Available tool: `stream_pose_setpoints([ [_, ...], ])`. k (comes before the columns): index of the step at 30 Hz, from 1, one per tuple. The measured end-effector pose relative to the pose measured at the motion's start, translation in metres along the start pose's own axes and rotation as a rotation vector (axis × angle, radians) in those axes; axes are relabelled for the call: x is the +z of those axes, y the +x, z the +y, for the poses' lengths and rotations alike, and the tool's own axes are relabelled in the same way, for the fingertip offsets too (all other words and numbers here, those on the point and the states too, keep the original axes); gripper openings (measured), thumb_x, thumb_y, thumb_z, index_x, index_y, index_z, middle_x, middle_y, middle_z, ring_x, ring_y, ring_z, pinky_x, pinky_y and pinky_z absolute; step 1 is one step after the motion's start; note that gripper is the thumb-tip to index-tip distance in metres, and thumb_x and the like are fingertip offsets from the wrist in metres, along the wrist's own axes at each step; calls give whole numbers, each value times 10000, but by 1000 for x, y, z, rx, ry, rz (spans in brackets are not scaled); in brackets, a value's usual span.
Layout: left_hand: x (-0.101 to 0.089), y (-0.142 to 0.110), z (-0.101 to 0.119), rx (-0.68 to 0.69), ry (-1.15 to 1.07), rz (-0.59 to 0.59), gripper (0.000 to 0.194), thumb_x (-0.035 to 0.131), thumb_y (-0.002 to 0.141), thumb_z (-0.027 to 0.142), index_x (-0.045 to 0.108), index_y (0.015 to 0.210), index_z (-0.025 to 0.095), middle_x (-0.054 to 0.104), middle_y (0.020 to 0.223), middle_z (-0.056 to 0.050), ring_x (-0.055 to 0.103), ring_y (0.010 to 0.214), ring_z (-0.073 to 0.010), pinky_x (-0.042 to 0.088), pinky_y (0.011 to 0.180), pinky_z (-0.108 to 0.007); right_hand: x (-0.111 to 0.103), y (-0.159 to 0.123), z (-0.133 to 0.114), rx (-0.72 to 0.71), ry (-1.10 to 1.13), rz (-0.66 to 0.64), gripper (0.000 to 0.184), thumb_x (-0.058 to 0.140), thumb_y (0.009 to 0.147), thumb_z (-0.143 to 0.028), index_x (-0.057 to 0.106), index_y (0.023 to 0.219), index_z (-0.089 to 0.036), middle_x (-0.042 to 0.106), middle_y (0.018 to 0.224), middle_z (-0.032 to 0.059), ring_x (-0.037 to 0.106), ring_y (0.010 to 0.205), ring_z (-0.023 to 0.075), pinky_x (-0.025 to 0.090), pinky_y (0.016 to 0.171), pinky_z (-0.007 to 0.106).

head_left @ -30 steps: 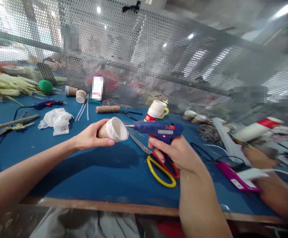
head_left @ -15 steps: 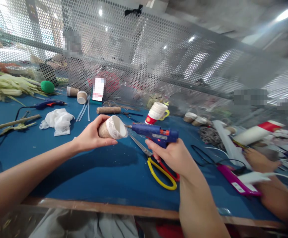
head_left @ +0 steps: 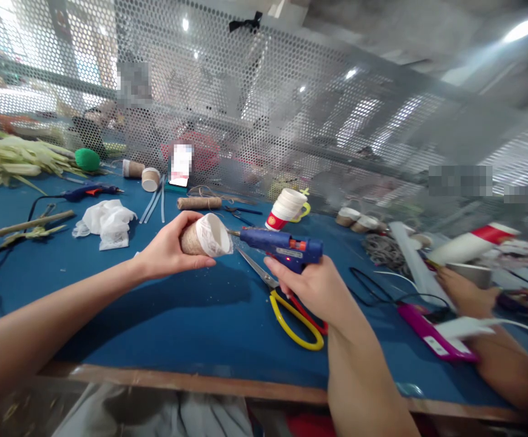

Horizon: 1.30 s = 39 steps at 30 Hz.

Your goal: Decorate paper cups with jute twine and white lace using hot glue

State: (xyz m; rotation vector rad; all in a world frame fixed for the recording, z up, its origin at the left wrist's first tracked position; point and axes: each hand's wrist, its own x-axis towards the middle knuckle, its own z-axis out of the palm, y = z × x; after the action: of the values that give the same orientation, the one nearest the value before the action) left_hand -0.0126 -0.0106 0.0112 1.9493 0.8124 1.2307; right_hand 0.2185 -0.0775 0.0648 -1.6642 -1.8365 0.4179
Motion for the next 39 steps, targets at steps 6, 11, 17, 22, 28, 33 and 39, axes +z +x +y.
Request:
stream_pose_setpoints([
  [6,-2,0,-2,25,13,11,633,756,579,385,430,1073,162,566,1055,-87,565,956,-236,461,836,-371,0,-1,1,-40,-6,4,350,571,758,-384,476,475,-201,514,372,-14,501,352,118,462,456,257],
  [11,-3,1,-6,53,40,37,631,756,582,380,432,1080,168,567,1071,-87,566,964,-240,456,844,-375,0,-2,-1,-34,12,1,317,583,755,-382,500,511,-196,510,367,-18,504,343,118,469,440,246],
  [17,-4,2,-6,56,46,55,637,757,573,389,433,1078,173,571,1058,-86,570,954,-244,461,832,-380,0,-3,-3,-51,41,7,305,588,755,-371,500,518,-199,501,364,-21,501,337,119,471,422,241],
  [22,-5,2,-6,60,71,68,645,759,573,400,428,1075,166,567,1047,-83,569,940,-229,464,823,-359,-1,-3,-2,-40,31,-4,341,589,748,-391,473,488,-203,497,366,-20,506,347,125,470,437,248],
  [28,-5,2,-7,69,79,77,637,757,581,400,427,1073,166,565,1057,-92,566,948,-232,459,829,-364,-1,-3,-3,-33,24,-12,339,593,747,-386,470,485,-209,500,368,-22,504,350,126,469,444,253],
  [33,-5,3,-8,81,89,95,654,763,567,408,432,1078,169,567,1074,-98,566,966,-241,451,844,-374,-2,-4,-3,-54,24,-25,359,587,755,-392,463,472,-210,509,379,-19,504,361,122,468,451,255],
  [39,-5,3,-7,74,80,102,640,760,576,392,440,1078,159,566,1061,-92,558,961,-230,446,845,-356,-4,-1,3,-67,196,-136,329,581,767,-378,499,508,-193,461,366,-35,470,369,98,466,491,260],
])
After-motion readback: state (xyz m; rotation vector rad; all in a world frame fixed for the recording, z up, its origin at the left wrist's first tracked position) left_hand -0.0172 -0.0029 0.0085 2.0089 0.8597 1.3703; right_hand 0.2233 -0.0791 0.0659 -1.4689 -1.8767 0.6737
